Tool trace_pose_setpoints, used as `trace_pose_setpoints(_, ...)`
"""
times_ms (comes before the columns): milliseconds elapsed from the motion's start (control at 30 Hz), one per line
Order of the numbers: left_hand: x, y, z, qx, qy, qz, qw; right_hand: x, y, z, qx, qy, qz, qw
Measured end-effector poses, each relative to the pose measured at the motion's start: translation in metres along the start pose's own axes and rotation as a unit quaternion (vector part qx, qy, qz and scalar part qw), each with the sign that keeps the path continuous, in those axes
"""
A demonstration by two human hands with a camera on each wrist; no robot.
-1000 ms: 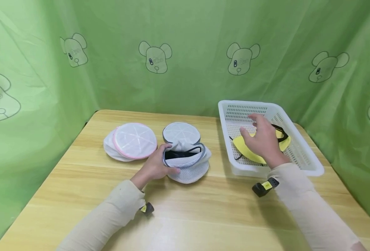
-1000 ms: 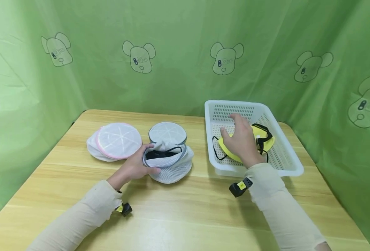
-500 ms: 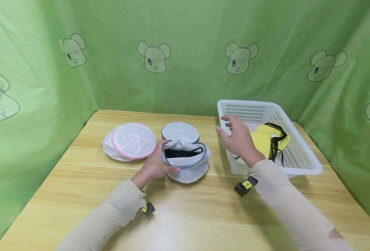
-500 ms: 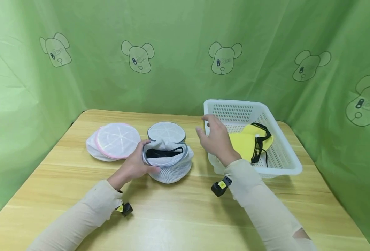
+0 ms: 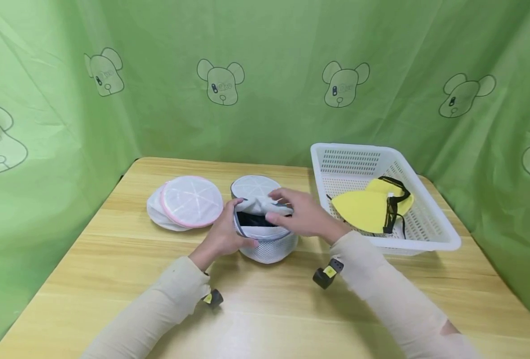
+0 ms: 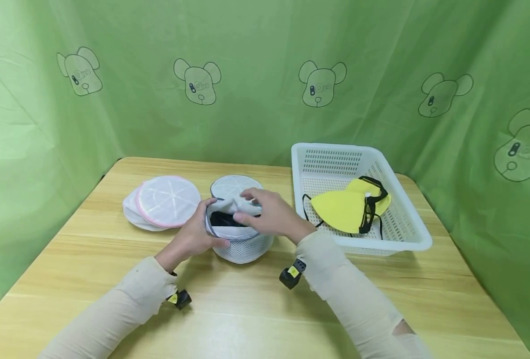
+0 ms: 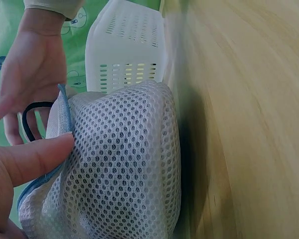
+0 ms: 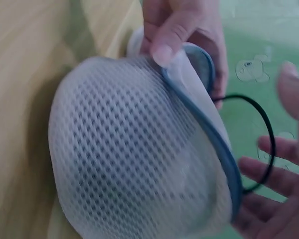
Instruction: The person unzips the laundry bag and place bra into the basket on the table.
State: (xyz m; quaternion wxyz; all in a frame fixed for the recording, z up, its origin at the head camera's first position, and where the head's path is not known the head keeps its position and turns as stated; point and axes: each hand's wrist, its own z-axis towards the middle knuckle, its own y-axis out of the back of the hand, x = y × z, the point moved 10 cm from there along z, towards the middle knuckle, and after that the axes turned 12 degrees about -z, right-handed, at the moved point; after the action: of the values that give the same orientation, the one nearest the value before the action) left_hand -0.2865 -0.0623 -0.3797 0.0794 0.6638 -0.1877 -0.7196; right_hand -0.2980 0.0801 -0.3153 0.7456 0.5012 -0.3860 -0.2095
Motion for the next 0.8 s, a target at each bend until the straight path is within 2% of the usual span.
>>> trace_pose_setpoints(100,-0.001,-0.001,0.000,0.000,-0.002,0.012,0.9999,0.009,-0.018,0.001,0.044,0.036,-0.014,0.9983)
trace_pose_setpoints(200,-0.003,-0.003,0.001,0.002,-0.006,0.020,0.9998,0.011,-0.029,0.003,0.059,0.048,-0.010,0.9971)
trace_pose_setpoints(433,-0.005,-0.005,0.000,0.002,-0.006,0.024,0.9997,0.003,-0.041,0.006,0.051,0.029,-0.016,0.9981)
trace_pose_setpoints(800,-0.002,-0.008,0.000,0.017,0.002,0.020,0.9997,0.000,-0.062,0.006,0.096,0.013,-0.043,0.9943)
